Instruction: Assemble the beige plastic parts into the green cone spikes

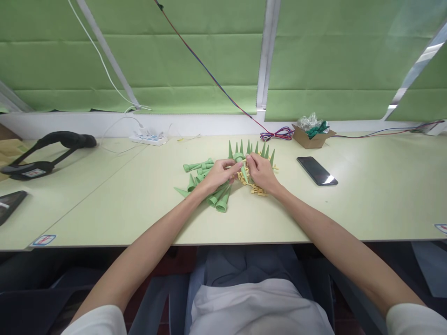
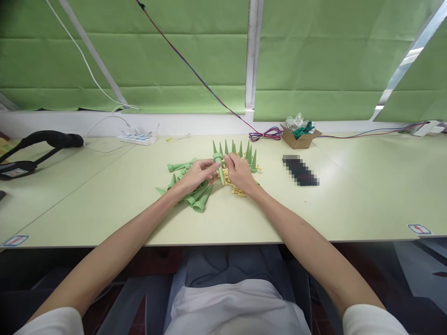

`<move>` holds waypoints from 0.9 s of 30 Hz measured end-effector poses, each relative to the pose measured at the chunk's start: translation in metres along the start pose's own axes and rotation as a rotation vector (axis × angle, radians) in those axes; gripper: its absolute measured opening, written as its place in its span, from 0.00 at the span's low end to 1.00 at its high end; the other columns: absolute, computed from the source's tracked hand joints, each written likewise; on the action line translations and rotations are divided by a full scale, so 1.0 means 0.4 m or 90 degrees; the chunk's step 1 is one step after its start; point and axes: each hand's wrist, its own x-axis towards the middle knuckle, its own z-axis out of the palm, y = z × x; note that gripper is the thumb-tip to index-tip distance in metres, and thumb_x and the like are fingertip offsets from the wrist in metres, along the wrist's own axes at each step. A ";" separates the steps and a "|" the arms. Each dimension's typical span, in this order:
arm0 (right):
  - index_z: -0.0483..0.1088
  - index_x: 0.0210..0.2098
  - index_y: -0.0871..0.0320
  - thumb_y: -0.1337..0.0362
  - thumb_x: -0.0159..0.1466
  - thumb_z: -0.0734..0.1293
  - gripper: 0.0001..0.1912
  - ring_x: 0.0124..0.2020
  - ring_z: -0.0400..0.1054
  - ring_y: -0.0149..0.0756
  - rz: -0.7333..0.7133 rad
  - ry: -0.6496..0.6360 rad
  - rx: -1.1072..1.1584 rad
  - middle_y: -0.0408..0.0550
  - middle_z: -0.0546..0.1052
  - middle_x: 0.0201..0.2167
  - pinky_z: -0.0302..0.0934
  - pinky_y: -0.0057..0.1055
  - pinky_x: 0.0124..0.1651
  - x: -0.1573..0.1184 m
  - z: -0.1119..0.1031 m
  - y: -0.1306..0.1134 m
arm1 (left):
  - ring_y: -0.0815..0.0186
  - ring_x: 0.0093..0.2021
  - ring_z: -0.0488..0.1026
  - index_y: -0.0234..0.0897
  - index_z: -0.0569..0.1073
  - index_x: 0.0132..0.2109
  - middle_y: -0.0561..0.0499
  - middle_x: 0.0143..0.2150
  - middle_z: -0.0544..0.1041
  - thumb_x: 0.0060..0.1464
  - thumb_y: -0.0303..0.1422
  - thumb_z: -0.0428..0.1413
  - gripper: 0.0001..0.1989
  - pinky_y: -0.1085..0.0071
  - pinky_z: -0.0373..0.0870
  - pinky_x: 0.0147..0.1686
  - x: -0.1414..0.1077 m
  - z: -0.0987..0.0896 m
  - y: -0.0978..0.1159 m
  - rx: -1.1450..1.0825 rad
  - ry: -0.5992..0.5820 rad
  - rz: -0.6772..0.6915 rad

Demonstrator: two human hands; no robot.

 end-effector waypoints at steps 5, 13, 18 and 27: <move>0.52 0.25 0.53 0.54 0.73 0.54 0.20 0.24 0.56 0.34 0.008 -0.001 -0.007 0.41 0.61 0.21 0.50 0.33 0.32 0.001 0.000 0.004 | 0.71 0.20 0.63 0.36 0.71 0.32 0.54 0.22 0.70 0.53 0.51 0.61 0.20 0.73 0.58 0.21 -0.002 0.003 0.001 0.138 0.039 0.044; 0.52 0.24 0.53 0.55 0.73 0.53 0.21 0.24 0.55 0.34 0.009 -0.007 -0.017 0.41 0.61 0.20 0.48 0.34 0.32 0.005 0.001 -0.002 | 0.67 0.33 0.71 0.36 0.71 0.31 0.50 0.34 0.74 0.53 0.45 0.62 0.17 0.72 0.68 0.31 0.015 0.000 -0.030 0.213 0.106 0.183; 0.52 0.24 0.53 0.52 0.73 0.52 0.22 0.24 0.55 0.34 0.006 -0.004 -0.021 0.41 0.61 0.20 0.48 0.34 0.31 0.004 0.002 -0.002 | 0.67 0.32 0.70 0.36 0.73 0.34 0.50 0.36 0.72 0.52 0.44 0.62 0.15 0.71 0.69 0.31 0.014 0.002 -0.030 0.211 0.134 0.203; 0.52 0.25 0.53 0.52 0.73 0.54 0.22 0.24 0.56 0.34 -0.001 0.014 0.004 0.41 0.61 0.21 0.50 0.33 0.32 0.001 0.004 -0.012 | 0.67 0.30 0.69 0.36 0.71 0.28 0.52 0.27 0.73 0.54 0.44 0.61 0.16 0.69 0.69 0.35 0.012 0.009 -0.023 0.189 0.152 0.151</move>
